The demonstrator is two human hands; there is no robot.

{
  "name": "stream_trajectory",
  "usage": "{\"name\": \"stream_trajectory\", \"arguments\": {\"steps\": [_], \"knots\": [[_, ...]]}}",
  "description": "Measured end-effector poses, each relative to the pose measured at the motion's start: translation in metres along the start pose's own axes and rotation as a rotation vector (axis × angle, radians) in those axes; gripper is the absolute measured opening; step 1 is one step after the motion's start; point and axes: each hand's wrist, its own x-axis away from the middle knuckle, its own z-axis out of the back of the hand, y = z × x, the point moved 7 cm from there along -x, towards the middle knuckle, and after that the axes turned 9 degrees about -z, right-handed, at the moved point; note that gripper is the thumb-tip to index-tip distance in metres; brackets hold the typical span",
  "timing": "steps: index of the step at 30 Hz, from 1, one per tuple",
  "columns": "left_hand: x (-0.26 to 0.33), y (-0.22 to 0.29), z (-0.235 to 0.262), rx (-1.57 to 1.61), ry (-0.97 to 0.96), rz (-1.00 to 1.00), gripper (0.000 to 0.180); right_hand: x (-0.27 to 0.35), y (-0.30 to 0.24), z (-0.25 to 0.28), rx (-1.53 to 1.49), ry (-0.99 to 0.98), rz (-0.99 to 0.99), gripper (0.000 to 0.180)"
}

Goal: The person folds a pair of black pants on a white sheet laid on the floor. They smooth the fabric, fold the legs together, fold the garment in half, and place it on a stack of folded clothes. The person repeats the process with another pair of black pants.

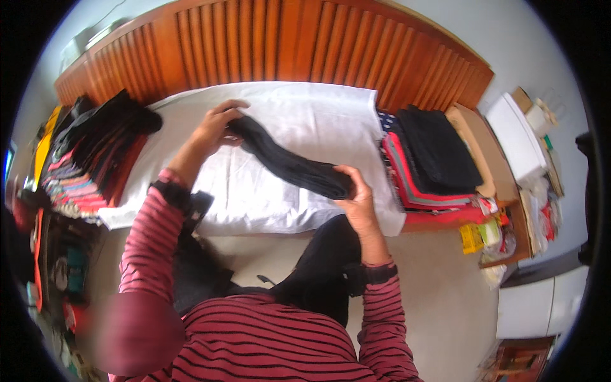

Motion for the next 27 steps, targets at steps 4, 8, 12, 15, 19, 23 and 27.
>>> {"name": "stream_trajectory", "arguments": {"steps": [4,8,12,15,19,23,27], "knots": [[0.0,0.009,-0.018,-0.093,-0.198,-0.11,0.019,0.009,-0.014,0.015,0.218,0.24,0.123,0.039],[0.008,0.009,-0.042,0.281,-0.317,0.047,0.027,0.012,-0.025,0.037,0.318,0.367,0.105,0.035],[0.02,0.027,-0.076,0.396,-0.463,-0.094,0.04,0.022,-0.051,0.06,0.588,0.529,0.243,0.036],[0.017,0.024,-0.09,0.181,-0.358,-0.086,0.043,0.028,-0.065,0.077,0.677,0.622,0.297,0.035],[0.001,0.025,-0.11,-0.138,-0.308,-0.139,0.041,0.034,-0.085,0.096,0.772,0.671,0.473,0.032],[-0.024,0.03,-0.131,-0.224,-0.227,-0.141,0.028,0.032,-0.079,0.116,0.556,0.514,0.337,0.032],[-0.044,0.037,-0.152,-0.391,-0.269,-0.151,0.026,0.041,-0.075,0.129,0.488,0.429,0.275,0.026]]}}
